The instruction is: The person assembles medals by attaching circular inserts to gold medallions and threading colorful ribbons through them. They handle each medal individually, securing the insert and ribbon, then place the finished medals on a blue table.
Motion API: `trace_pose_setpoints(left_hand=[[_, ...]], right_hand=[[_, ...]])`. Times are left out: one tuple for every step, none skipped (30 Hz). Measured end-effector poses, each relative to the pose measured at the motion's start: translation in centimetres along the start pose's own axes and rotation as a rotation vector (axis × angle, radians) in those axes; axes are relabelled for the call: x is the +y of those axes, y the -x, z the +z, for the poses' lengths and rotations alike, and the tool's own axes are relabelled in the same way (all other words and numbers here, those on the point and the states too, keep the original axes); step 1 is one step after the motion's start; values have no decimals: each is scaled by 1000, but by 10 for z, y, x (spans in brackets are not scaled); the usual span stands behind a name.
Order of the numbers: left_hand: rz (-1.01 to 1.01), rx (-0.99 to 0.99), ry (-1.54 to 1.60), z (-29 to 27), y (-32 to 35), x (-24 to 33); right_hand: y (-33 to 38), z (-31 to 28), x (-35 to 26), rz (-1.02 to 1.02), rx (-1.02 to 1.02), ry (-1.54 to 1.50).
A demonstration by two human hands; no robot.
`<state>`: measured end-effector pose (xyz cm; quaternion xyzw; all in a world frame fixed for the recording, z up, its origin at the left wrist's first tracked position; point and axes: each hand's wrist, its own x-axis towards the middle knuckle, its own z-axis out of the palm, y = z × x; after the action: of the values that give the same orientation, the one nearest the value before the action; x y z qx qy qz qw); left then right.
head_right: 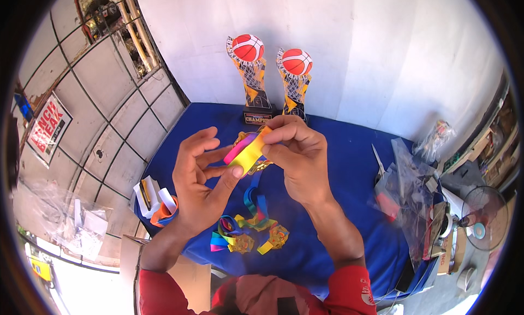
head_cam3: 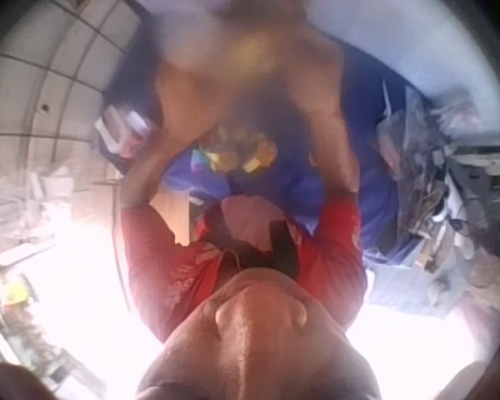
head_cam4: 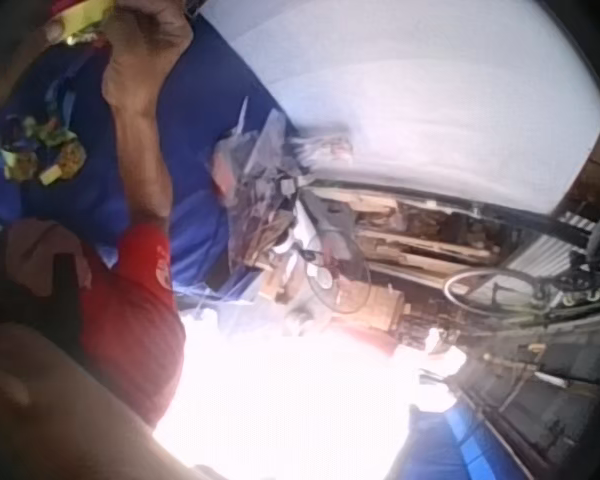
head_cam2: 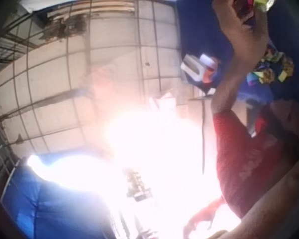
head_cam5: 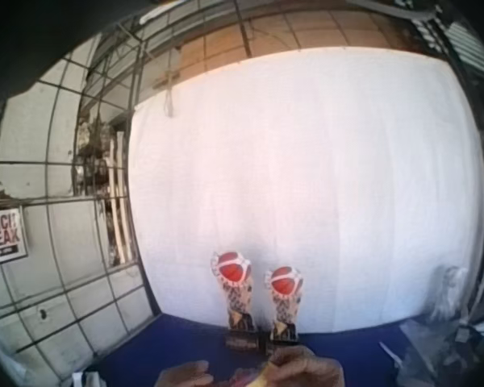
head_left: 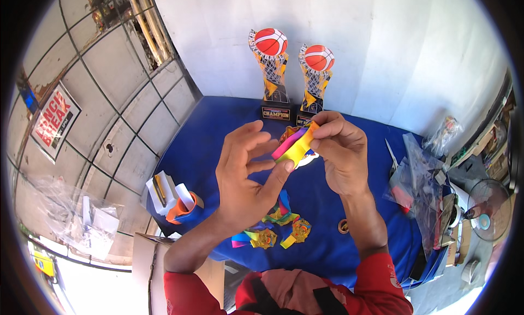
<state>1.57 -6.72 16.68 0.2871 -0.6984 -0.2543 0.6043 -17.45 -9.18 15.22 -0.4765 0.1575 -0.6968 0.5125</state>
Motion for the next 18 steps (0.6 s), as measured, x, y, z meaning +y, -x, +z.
trace_pose_setpoints(left_hand=[[-142, -10, 156, 1, 2, 0], [-284, -21, 312, 2, 3, -1], [-331, -16, 405, 4, 3, -3], [-292, -24, 353, 5, 3, -5], [-239, -25, 309, 7, 3, -7], [-186, -25, 264, 7, 3, -9], [-205, -24, 266, 7, 3, -11], [-223, -22, 267, 5, 3, -13], [-241, -21, 267, 2, 2, -14], [-272, -36, 282, -1, 2, -15], [-303, -51, 297, -4, 2, -15], [-336, -60, 323, -7, 1, -15], [-347, -60, 311, -8, 1, -15], [-359, -53, 311, -8, 0, -16], [-364, -45, 312, -8, 0, -16], [-349, -41, 310, -7, 0, -17], [-327, -36, 308, -6, -1, -18], [-305, -31, 306, -6, -1, -18]], right_hand=[[0, 0, 1, -34, 10, 65], [0, -1, 2, -69, 11, 95], [-1, 0, 3, -125, 5, 102], [-1, 0, 3, -154, -14, 155], [-1, 1, 3, -201, -41, 186], [-1, 2, 2, -247, -68, 216], [-1, 3, 0, -221, -81, 237], [0, 2, -3, -195, -96, 257], [0, 2, -7, -146, -112, 293], [0, 1, -10, -103, -206, 299], [-1, -1, -14, -37, -302, 322], [-2, -4, -17, 9, -399, 344], [-4, -5, -17, -29, -424, 439], [-5, -6, -18, 9, -419, 444], [-6, -7, -18, 23, -406, 428], [-6, -7, -17, 53, -392, 423], [-6, -7, -17, 24, -387, 467], [-6, -7, -18, 10, -381, 520]])
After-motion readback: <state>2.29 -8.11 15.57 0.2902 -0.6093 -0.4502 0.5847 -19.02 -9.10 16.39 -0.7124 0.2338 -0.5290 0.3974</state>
